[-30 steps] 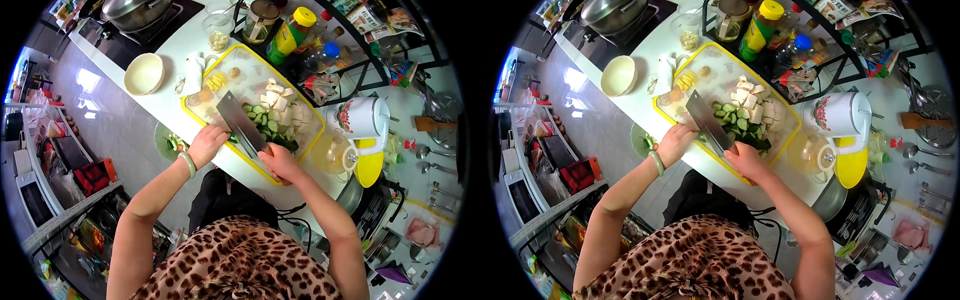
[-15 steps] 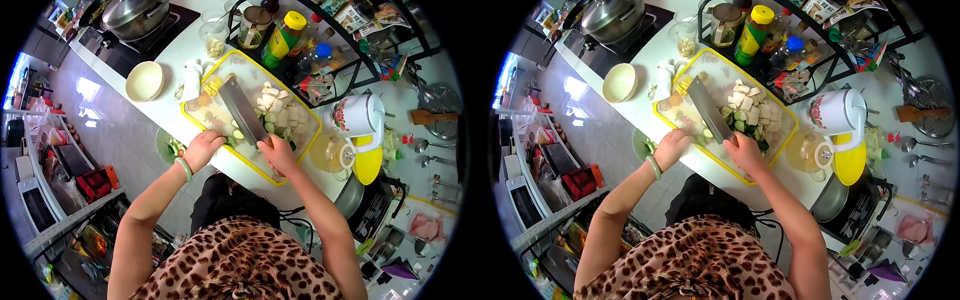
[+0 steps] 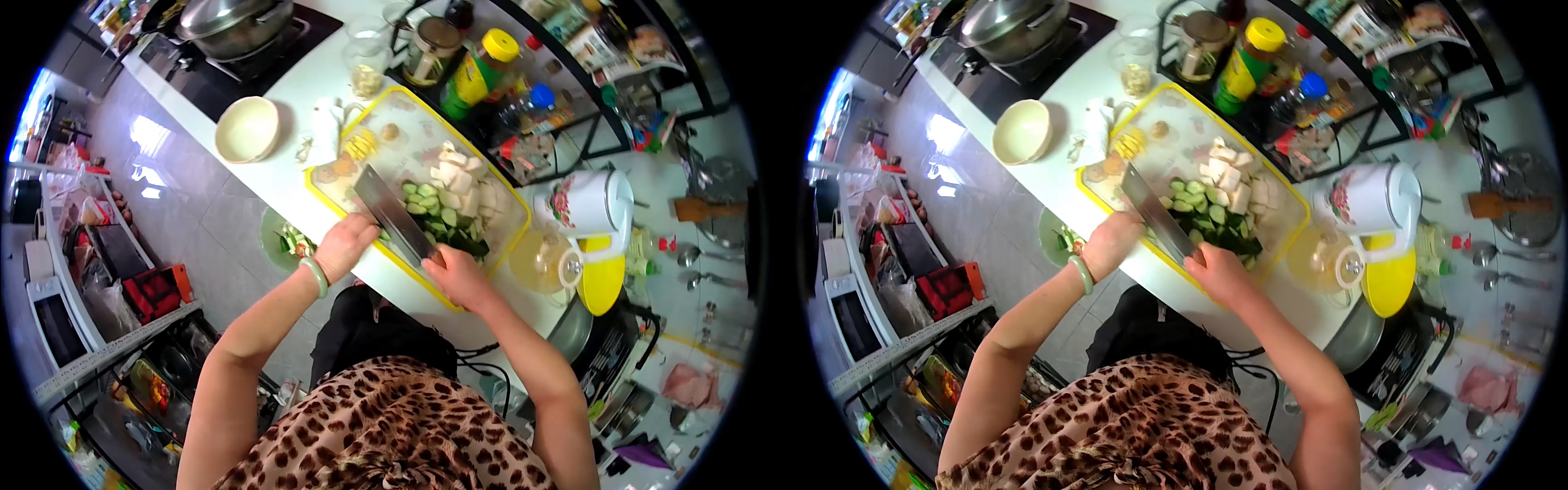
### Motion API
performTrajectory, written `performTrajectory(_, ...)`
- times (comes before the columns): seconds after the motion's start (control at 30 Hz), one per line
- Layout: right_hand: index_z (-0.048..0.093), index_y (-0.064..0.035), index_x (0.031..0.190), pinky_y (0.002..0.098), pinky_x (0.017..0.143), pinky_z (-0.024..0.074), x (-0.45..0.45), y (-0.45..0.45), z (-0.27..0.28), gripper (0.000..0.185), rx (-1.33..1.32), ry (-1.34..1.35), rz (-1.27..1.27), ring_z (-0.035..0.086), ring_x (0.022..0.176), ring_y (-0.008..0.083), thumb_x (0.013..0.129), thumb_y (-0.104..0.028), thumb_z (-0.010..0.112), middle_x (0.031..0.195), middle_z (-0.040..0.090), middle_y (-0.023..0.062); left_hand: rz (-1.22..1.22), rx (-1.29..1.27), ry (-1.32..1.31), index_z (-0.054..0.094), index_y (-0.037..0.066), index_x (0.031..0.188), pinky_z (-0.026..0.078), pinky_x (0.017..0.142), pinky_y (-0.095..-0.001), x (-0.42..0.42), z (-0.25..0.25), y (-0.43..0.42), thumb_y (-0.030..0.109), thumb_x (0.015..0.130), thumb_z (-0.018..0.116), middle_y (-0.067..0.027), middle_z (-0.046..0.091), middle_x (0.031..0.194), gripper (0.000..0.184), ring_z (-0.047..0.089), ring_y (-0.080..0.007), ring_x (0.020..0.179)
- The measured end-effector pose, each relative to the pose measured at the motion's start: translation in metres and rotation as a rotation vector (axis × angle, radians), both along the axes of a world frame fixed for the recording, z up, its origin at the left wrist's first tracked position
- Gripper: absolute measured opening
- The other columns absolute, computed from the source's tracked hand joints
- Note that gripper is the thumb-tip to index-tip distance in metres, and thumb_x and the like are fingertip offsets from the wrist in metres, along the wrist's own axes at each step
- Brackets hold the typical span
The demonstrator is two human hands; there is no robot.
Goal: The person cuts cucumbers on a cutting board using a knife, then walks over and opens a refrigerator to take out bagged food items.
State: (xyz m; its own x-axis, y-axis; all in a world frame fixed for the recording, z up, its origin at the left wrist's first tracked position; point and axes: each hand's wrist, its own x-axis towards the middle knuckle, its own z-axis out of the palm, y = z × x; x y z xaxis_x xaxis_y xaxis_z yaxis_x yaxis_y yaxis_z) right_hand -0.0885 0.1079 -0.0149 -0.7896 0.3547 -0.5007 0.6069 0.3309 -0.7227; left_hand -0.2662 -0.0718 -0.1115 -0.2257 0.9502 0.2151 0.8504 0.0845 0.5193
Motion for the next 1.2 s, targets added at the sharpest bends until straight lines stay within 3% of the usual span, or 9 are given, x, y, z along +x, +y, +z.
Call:
performTrajectory(0.07,0.050,-0.0033,0.077,0.0333,0.047,0.0402,0.000,-0.001,-0.013,0.027,0.073,0.017,0.021,0.050,0.051,0.0142,0.092,-0.023,0.063,0.061,0.051,0.0033,-0.037,0.009,-0.008,0.057,0.004,0.103,0.048,0.092,-0.0395,-0.005,-0.001,-0.003,0.010,0.064,0.067,-0.0140,0.058,0.108,0.040,0.055,-0.0334,0.106)
performTrajectory(0.13,0.054,0.0017,0.083,0.0484,0.064,0.0462,-0.006,-0.001,-0.027,0.034,0.036,-0.052,0.004,0.059,0.071,0.0420,0.088,-0.031,0.061,0.075,0.061,0.0230,-0.055,0.007,-0.102,0.057,0.004,0.102,0.048,0.094,-0.0396,-0.006,-0.003,-0.001,0.008,0.058,0.068,-0.0143,0.057,0.110,0.045,0.055,-0.0334,0.108)
performTrajectory(0.2,0.056,-0.0015,0.088,0.0512,0.065,0.0469,-0.018,-0.008,-0.046,0.031,0.114,-0.047,0.020,0.060,0.076,0.0446,0.089,-0.032,0.059,0.079,0.063,0.0231,-0.002,0.009,-0.043,0.059,0.006,0.102,0.051,0.089,-0.0379,-0.004,-0.003,0.002,0.012,0.083,0.057,-0.0116,0.059,0.111,0.020,0.058,-0.0299,0.105)
performTrajectory(0.27,0.057,-0.0029,0.091,0.0543,0.068,0.0467,-0.038,-0.031,-0.047,0.031,0.259,-0.034,0.006,0.060,0.084,0.0470,0.089,-0.034,0.058,0.086,0.064,0.0232,-0.032,-0.076,-0.003,0.057,0.007,0.105,0.049,0.091,-0.0378,-0.011,0.038,-0.006,0.012,0.081,0.058,-0.0115,0.057,0.113,0.024,0.056,-0.0303,0.108)
performTrajectory(0.43,0.050,-0.0047,0.078,0.0365,0.044,0.0410,-0.052,-0.027,-0.053,0.024,-0.211,0.084,-0.223,0.050,0.044,0.0217,0.092,-0.021,0.061,0.057,0.053,0.0086,0.013,-0.030,0.087,0.059,0.009,0.105,0.048,0.091,-0.0404,-0.015,0.043,-0.011,0.016,0.085,0.057,-0.0111,0.057,0.117,0.022,0.056,-0.0316,0.108)
performTrajectory(0.53,0.048,-0.0084,0.077,0.0297,0.038,0.0354,-0.046,-0.011,-0.053,0.025,-0.121,0.165,-0.231,0.044,0.040,0.0106,0.095,-0.021,0.060,0.054,0.048,0.0010,0.051,-0.294,-0.236,0.060,0.009,0.103,0.050,0.088,-0.0400,-0.027,0.056,-0.006,0.016,0.086,0.055,-0.0124,0.058,0.115,0.018,0.057,-0.0323,0.106)
performTrajectory(0.63,0.050,-0.0020,0.074,0.0364,0.050,0.0423,-0.032,-0.006,-0.029,0.033,-0.062,0.174,-0.248,0.051,0.050,0.0179,0.089,-0.027,0.065,0.058,0.054,0.0084,-0.002,-0.034,-0.042,0.061,0.008,0.100,0.050,0.085,-0.0404,-0.019,0.022,-0.013,0.012,0.085,0.056,-0.0134,0.060,0.111,0.016,0.058,-0.0334,0.103)
performTrajectory(0.77,0.048,-0.0040,0.077,0.0287,0.043,0.0373,-0.025,-0.002,0.021,0.028,-0.174,0.094,-0.229,0.045,0.045,0.0110,0.094,-0.023,0.060,0.057,0.049,0.0006,0.130,0.050,-0.079,0.061,0.007,0.099,0.051,0.083,-0.0397,-0.002,0.013,-0.006,0.007,0.081,0.059,-0.0130,0.060,0.104,0.018,0.059,-0.0331,0.098)
performTrajectory(1.2,0.048,-0.0008,0.078,0.0347,0.046,0.0431,-0.006,-0.012,0.011,0.031,-0.169,-0.077,-0.093,0.052,0.047,0.0170,0.092,-0.026,0.061,0.064,0.055,0.0064,0.206,0.101,-0.091,0.060,0.005,0.092,0.052,0.080,-0.0387,-0.004,0.014,-0.003,0.004,0.076,0.066,-0.0104,0.061,0.097,0.017,0.060,-0.0313,0.093)
